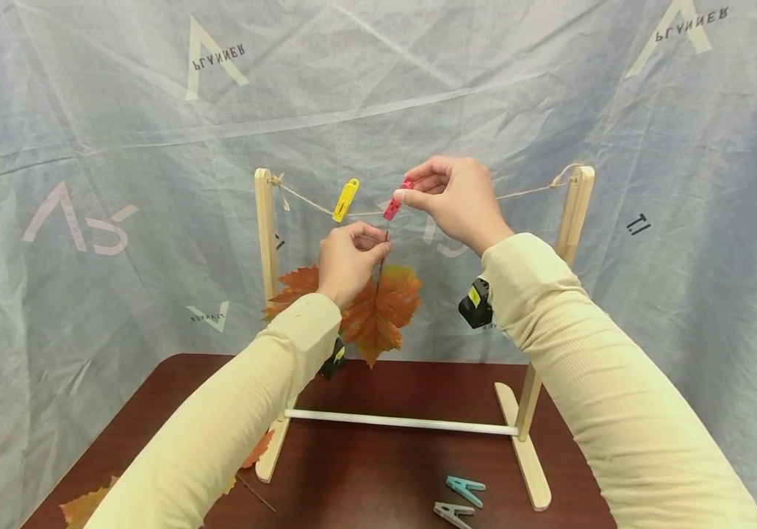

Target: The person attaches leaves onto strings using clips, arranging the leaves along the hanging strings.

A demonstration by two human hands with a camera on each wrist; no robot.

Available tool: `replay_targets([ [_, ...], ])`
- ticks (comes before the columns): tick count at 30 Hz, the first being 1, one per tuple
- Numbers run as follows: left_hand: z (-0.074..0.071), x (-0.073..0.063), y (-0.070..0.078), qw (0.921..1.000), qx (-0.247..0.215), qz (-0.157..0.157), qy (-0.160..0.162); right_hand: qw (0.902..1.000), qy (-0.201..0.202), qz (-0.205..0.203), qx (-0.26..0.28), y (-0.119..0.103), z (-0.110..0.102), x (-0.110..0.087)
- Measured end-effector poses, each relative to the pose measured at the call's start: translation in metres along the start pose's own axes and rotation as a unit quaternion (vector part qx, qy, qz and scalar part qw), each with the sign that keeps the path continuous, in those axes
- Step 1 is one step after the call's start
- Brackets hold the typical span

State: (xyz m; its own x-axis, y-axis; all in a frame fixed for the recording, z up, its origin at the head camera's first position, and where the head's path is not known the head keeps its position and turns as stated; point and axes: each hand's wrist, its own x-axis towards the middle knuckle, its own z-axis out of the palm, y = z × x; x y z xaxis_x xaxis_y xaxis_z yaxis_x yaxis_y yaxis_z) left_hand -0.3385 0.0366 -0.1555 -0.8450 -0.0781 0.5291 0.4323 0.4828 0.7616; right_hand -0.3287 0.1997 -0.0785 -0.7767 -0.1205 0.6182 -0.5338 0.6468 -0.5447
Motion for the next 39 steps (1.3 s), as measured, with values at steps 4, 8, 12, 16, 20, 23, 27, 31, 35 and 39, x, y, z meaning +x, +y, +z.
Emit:
replay_targets([
  [4,-0.001,-0.003,-0.001,0.9999,0.006,0.003,-0.009,0.9995,-0.008,-0.008,-0.029,-0.002,-0.001,-0.004],
  [8,-0.001,-0.006,-0.003,0.9998,0.007,0.004,-0.016,0.9987,-0.025,-0.014,-0.042,-0.003,-0.002,-0.007],
  [12,-0.002,-0.009,-0.004,0.9995,0.007,0.009,-0.028,0.998,-0.036,-0.011,-0.05,-0.003,-0.004,-0.01],
  [16,-0.005,-0.015,-0.003,0.999,0.0,0.011,-0.043,0.9977,-0.039,-0.008,-0.055,-0.001,-0.005,-0.013],
  [20,-0.01,-0.021,-0.005,0.9983,-0.007,0.021,-0.054,0.998,-0.026,-0.006,-0.057,-0.001,-0.007,-0.018],
  [23,-0.013,-0.024,-0.006,0.9977,-0.008,0.035,-0.057,0.998,-0.013,-0.008,-0.061,0.001,-0.009,-0.024],
  [27,-0.018,-0.028,-0.008,0.9968,-0.006,0.049,-0.062,0.9975,0.0,-0.013,-0.069,0.005,-0.009,-0.031],
  [31,-0.021,-0.033,-0.013,0.9961,-0.015,0.056,-0.067,0.9975,0.005,-0.012,-0.069,0.009,-0.008,-0.039],
  [35,-0.026,-0.039,-0.018,0.9946,-0.026,0.066,-0.076,0.9976,0.01,-0.015,-0.067,0.012,-0.007,-0.048],
  [39,-0.033,-0.045,-0.025,0.9932,-0.023,0.077,-0.084,0.9976,0.011,-0.016,-0.066,0.012,-0.005,-0.056],
])
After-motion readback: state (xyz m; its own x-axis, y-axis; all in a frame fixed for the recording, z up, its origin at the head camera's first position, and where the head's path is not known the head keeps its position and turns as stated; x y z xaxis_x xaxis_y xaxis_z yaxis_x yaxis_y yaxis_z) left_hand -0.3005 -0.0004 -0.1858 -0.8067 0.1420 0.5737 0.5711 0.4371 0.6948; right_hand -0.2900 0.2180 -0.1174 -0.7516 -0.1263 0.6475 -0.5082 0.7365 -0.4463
